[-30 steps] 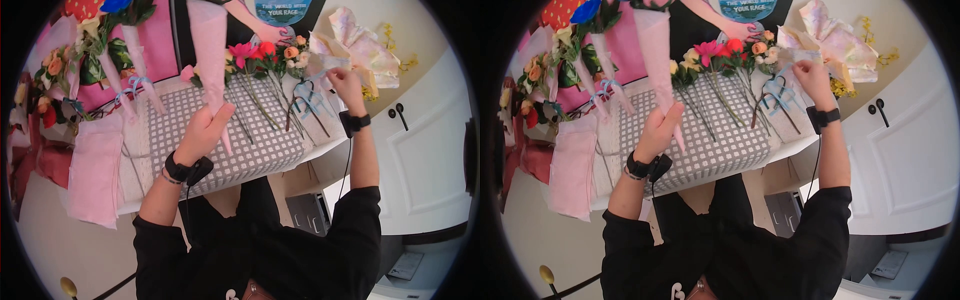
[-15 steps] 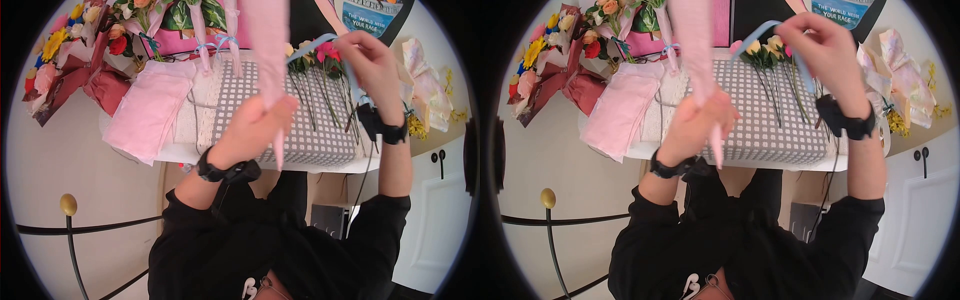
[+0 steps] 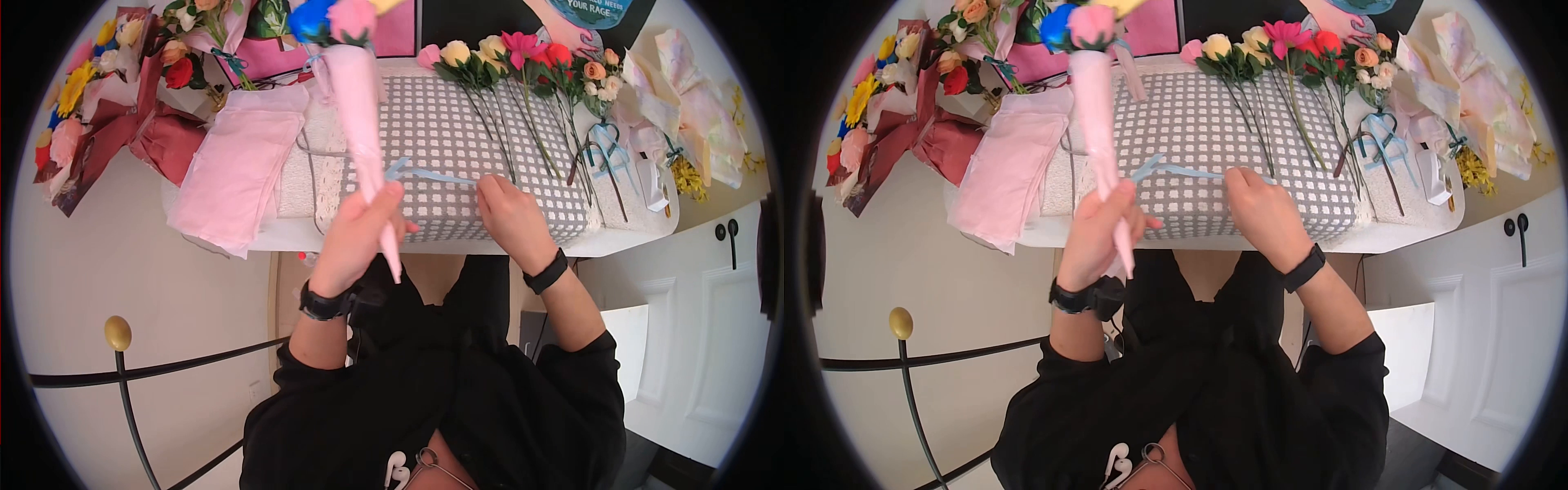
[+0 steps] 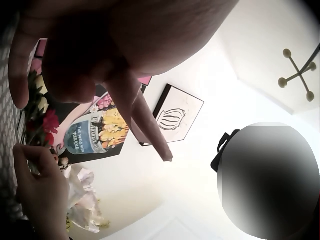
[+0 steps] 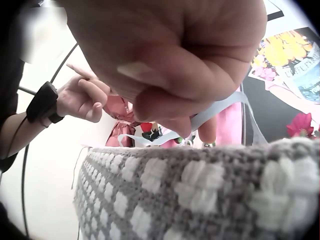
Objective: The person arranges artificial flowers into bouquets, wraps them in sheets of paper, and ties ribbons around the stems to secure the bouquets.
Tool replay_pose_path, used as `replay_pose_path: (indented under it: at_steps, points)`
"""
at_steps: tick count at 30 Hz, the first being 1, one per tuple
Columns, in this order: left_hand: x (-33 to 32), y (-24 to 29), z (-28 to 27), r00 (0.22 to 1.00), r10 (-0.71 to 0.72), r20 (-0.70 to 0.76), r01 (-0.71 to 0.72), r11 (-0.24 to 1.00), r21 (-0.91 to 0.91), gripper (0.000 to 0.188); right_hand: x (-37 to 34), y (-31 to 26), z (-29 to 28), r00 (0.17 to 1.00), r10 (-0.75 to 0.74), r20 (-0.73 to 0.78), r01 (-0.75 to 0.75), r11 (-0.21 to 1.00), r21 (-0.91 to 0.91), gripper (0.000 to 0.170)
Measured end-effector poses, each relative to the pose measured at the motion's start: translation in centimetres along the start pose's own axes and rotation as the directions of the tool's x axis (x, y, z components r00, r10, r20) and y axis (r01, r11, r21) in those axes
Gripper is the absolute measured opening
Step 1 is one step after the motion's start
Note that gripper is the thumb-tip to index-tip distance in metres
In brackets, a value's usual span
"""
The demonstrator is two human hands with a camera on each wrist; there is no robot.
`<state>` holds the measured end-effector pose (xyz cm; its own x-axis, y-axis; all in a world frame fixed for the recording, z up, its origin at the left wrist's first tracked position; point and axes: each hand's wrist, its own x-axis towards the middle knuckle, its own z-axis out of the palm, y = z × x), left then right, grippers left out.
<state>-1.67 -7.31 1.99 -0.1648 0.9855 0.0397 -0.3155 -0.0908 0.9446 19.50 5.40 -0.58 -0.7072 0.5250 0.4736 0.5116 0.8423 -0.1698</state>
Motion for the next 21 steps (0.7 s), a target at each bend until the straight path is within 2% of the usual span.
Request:
replay_pose_path:
  at_steps: [2,3,5,6,7,8,9,10,11,12,13,14,15,16,17,18,19,21]
  points:
    - [0.8,-1.2,1.9,0.985,-0.171,-0.032,0.173,0.983,0.065,0.040,-1.0,0.4,0.2,0.999,0.036,-0.012,-0.036,0.999,0.010,0.011]
    - [1.3,-1.9,2.5,0.986,-0.165,-0.033,0.167,0.984,0.064,0.040,-1.2,0.5,0.2,0.997,0.067,-0.024,-0.066,0.997,0.025,0.011]
    - [2.5,-3.1,3.4,0.968,-0.245,0.053,0.216,0.923,0.318,0.040,-1.4,0.3,-0.8,0.996,0.000,-0.090,0.005,0.998,0.056,0.011]
    - [3.0,-3.2,3.8,0.970,-0.239,0.051,0.212,0.925,0.315,0.040,-1.5,0.2,-1.4,0.987,-0.055,-0.151,0.069,0.994,0.086,0.010]
    - [3.4,-3.4,4.2,0.977,-0.206,0.057,0.157,0.870,0.467,0.040,-1.6,0.0,-2.0,0.968,-0.116,-0.223,0.137,0.987,0.084,0.011]
    - [3.6,-3.5,4.6,0.982,-0.177,0.070,0.099,0.790,0.605,0.041,-1.3,0.0,-2.9,0.968,-0.115,-0.221,0.136,0.987,0.083,0.011]
    - [3.6,-3.5,5.2,0.988,-0.121,0.092,0.031,0.753,0.658,0.040,-1.0,0.0,-3.9,0.954,-0.203,-0.223,0.217,0.975,0.043,0.013]
    - [3.7,-3.8,5.5,0.987,-0.124,0.099,0.029,0.753,0.657,0.040,-0.7,-0.1,-5.0,0.932,-0.287,-0.221,0.295,0.956,0.005,0.015]
    - [3.8,-4.3,5.7,0.990,-0.075,0.123,-0.035,0.701,0.712,0.038,-0.2,-0.1,-5.8,0.934,-0.280,-0.221,0.288,0.958,0.001,0.015]
    - [3.9,-4.5,5.9,0.988,-0.027,0.151,-0.098,0.643,0.760,0.036,0.4,0.0,-6.6,0.918,-0.363,-0.160,0.361,0.932,-0.040,0.016]
    - [3.9,-4.4,6.2,0.987,-0.028,0.157,-0.103,0.643,0.759,0.036,1.1,0.0,-7.2,0.892,-0.441,-0.094,0.436,0.897,-0.078,0.018]
    - [3.9,-4.1,6.5,0.982,-0.063,0.178,-0.106,0.595,0.796,0.034,1.8,-0.2,-7.7,0.893,-0.439,-0.094,0.433,0.898,-0.082,0.018]
    - [3.9,-3.9,6.7,0.976,-0.099,0.196,-0.111,0.545,0.831,0.033,2.6,-0.4,-8.1,0.890,-0.456,-0.028,0.451,0.887,-0.102,0.018]
    - [3.9,-4.0,6.8,0.975,-0.097,0.198,-0.114,0.545,0.830,0.033,3.4,-0.6,-8.3,0.882,-0.470,0.039,0.471,0.874,-0.120,0.017]
    - [3.9,-4.4,6.8,0.976,-0.105,0.191,-0.115,0.499,0.859,0.033,4.2,-0.7,-8.3,0.883,-0.469,0.038,0.470,0.874,-0.121,0.017]
    - [3.8,-4.6,6.8,0.976,-0.113,0.184,-0.115,0.450,0.885,0.034,5.0,-0.8,-8.1,0.863,-0.485,0.142,0.499,0.863,-0.078,0.020]
    - [3.7,-4.3,6.9,0.976,-0.114,0.186,-0.116,0.450,0.886,0.034,5.8,-0.9,-7.9,0.831,-0.501,0.243,0.523,0.852,-0.031,0.023]
    - [3.4,-3.6,7.2,0.975,-0.140,0.174,-0.091,0.461,0.882,0.036,7.5,-0.9,-5.9,0.802,-0.533,0.272,0.556,0.831,-0.010,0.022]
